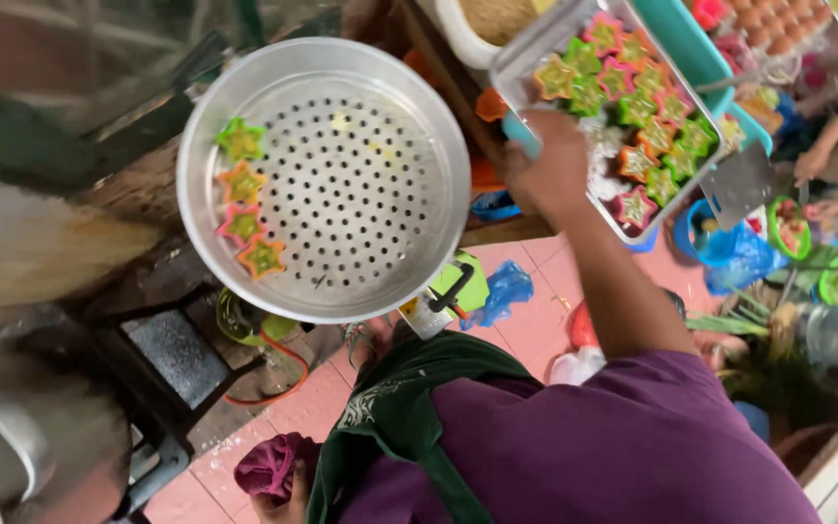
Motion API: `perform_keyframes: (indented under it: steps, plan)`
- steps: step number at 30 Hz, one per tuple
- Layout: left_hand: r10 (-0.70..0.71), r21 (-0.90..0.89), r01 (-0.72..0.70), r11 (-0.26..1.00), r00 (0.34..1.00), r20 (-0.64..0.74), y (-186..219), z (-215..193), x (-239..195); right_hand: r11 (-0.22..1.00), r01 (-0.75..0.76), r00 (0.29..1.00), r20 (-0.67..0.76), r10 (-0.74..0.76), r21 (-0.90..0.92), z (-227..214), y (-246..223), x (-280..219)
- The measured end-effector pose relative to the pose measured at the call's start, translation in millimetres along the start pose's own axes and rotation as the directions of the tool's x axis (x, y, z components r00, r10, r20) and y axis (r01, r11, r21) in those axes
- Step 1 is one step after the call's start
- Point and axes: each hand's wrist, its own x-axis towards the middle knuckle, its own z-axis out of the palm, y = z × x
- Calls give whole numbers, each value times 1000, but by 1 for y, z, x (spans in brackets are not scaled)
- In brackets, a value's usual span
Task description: Arranging star-shaped steamed cakes into a steamer pot insert.
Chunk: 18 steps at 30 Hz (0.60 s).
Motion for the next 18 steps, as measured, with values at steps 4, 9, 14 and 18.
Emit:
perform_keyframes:
  steps: [4, 9, 14, 18]
  plan:
    - [7, -65, 4, 998, 987, 160, 61, 27, 12, 873, -391, 865, 207, 456, -291, -58, 140, -48]
    - [9, 142, -36, 989, 983, 183, 58, 38, 32, 748, -477, 693, 325, 644, -462, -62, 194, -82]
    - [12, 233, -67, 970, 973, 229, 79, 47, 35, 749, -471, 702, 316, 638, -466, -52, 184, -83]
    - [65, 235, -111, 966, 978, 196, 55, 35, 42, 760, -464, 749, 256, 611, -455, -42, 182, -84]
